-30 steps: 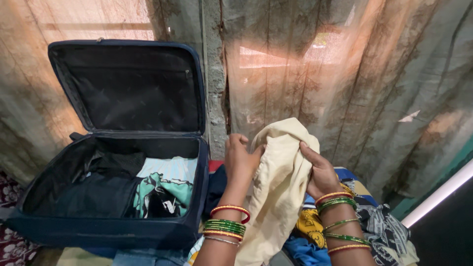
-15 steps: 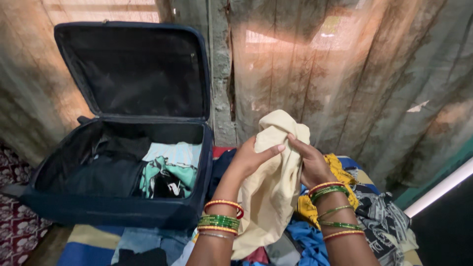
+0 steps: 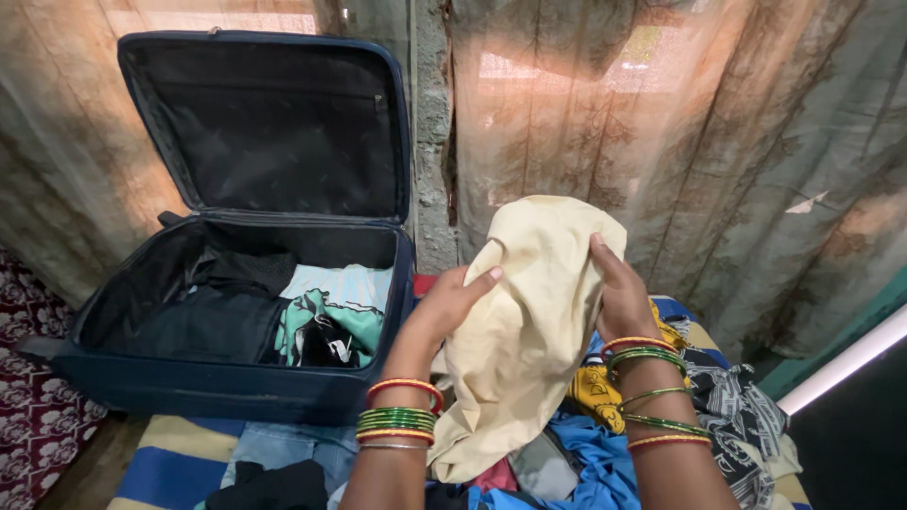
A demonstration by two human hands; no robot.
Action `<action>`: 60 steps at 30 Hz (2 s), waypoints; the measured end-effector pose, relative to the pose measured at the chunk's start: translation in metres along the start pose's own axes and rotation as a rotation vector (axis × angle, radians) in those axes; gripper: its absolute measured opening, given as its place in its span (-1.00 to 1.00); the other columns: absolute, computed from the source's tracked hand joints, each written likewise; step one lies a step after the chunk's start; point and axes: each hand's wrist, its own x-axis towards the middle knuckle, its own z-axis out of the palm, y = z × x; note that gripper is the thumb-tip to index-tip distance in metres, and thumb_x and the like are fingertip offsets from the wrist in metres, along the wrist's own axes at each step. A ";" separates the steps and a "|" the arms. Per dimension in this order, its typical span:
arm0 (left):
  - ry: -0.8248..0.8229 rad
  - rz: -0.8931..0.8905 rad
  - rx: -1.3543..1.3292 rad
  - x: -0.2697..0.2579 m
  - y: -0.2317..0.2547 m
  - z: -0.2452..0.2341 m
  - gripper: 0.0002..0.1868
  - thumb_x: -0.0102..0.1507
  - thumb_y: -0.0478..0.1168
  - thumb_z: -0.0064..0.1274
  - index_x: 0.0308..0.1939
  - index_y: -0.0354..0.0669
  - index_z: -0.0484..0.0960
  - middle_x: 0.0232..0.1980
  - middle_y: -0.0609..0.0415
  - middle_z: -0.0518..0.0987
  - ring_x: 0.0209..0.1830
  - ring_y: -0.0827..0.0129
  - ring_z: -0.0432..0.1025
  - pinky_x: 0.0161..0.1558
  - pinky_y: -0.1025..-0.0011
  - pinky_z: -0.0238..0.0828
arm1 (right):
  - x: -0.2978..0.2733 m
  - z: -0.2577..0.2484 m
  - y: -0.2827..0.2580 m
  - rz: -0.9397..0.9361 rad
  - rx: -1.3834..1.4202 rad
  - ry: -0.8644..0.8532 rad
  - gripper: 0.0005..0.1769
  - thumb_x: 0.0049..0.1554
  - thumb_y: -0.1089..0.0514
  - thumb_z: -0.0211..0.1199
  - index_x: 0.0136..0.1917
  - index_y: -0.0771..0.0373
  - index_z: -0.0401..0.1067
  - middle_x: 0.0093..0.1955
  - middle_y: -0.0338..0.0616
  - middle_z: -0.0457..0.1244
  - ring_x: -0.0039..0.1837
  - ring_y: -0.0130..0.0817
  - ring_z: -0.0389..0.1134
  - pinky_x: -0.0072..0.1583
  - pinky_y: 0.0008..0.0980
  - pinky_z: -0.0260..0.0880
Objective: The person folds several items of clothing and places them into an open suitcase on a bed.
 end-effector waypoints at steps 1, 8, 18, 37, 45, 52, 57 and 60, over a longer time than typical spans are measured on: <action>-0.034 -0.025 -0.026 -0.004 0.007 -0.001 -0.54 0.35 0.01 0.09 0.07 -0.34 0.67 -0.15 0.10 0.69 -0.24 0.45 0.55 -0.17 0.43 0.49 | -0.002 0.000 -0.002 0.003 0.039 -0.016 -0.41 0.30 -0.08 0.05 0.44 0.35 0.29 0.43 -0.08 0.27 0.39 -0.30 0.33 0.43 -0.28 0.26; -0.095 0.052 -0.143 -0.001 0.043 0.007 -0.56 0.35 -0.01 0.04 0.15 -0.27 0.61 -0.05 0.09 0.68 -0.13 0.45 0.56 -0.07 0.42 0.51 | -0.017 -0.001 0.008 0.262 -0.121 -0.319 -0.28 0.17 -0.08 0.18 0.50 0.31 0.22 0.42 -0.05 0.28 0.36 -0.27 0.34 0.38 -0.20 0.27; 0.171 0.189 0.120 0.006 0.063 0.000 -0.47 0.21 0.00 0.21 0.13 -0.30 0.60 -0.04 0.07 0.68 -0.09 0.44 0.53 -0.05 0.42 0.49 | -0.026 0.035 -0.011 0.215 -0.177 -0.252 -0.41 0.16 0.06 0.24 0.40 0.36 0.35 0.28 -0.05 0.37 0.23 -0.27 0.42 0.27 -0.22 0.40; 0.185 0.233 -0.091 0.046 0.058 0.012 -0.46 0.28 0.09 0.16 0.11 -0.30 0.64 -0.03 0.09 0.67 -0.08 0.45 0.50 0.02 0.47 0.44 | -0.005 0.008 -0.030 0.110 0.250 -0.095 -0.47 0.28 0.03 0.08 0.43 0.32 0.30 0.37 -0.02 0.30 0.37 -0.15 0.33 0.41 -0.12 0.28; 0.137 0.126 0.120 0.066 -0.026 -0.006 -0.52 0.29 0.14 0.13 -0.08 -0.24 0.72 -0.17 0.19 0.67 -0.19 0.55 0.47 -0.09 0.53 0.42 | -0.004 -0.018 -0.035 0.075 0.268 -0.022 -0.48 0.30 0.01 0.01 0.44 0.30 0.28 0.40 -0.02 0.27 0.40 -0.12 0.31 0.44 -0.08 0.25; 0.526 0.188 0.330 0.074 -0.013 -0.007 -0.54 0.25 0.08 0.21 -0.12 -0.31 0.73 -0.29 0.00 0.68 -0.29 0.37 0.48 -0.19 0.40 0.42 | -0.006 -0.023 -0.040 0.069 0.297 -0.015 -0.46 0.30 0.01 0.01 0.42 0.37 0.28 0.39 0.05 0.29 0.40 -0.09 0.31 0.45 -0.09 0.22; 0.598 0.386 0.475 0.050 -0.014 0.029 -0.32 0.18 0.06 0.26 0.26 -0.24 0.50 0.24 -0.20 0.51 0.25 0.05 0.41 0.23 0.23 0.32 | -0.003 -0.015 -0.032 0.064 0.296 -0.028 -0.47 0.29 0.03 0.02 0.43 0.34 0.28 0.39 0.01 0.28 0.41 -0.11 0.30 0.44 -0.08 0.22; 0.512 0.429 0.481 0.038 -0.011 0.048 -0.22 0.21 0.10 0.25 0.40 -0.21 0.40 0.42 -0.22 0.40 0.45 0.00 0.28 0.41 0.18 0.19 | -0.003 -0.003 -0.029 0.041 0.316 -0.056 -0.49 0.29 0.03 0.02 0.42 0.32 0.28 0.37 -0.01 0.28 0.41 -0.10 0.30 0.45 -0.04 0.22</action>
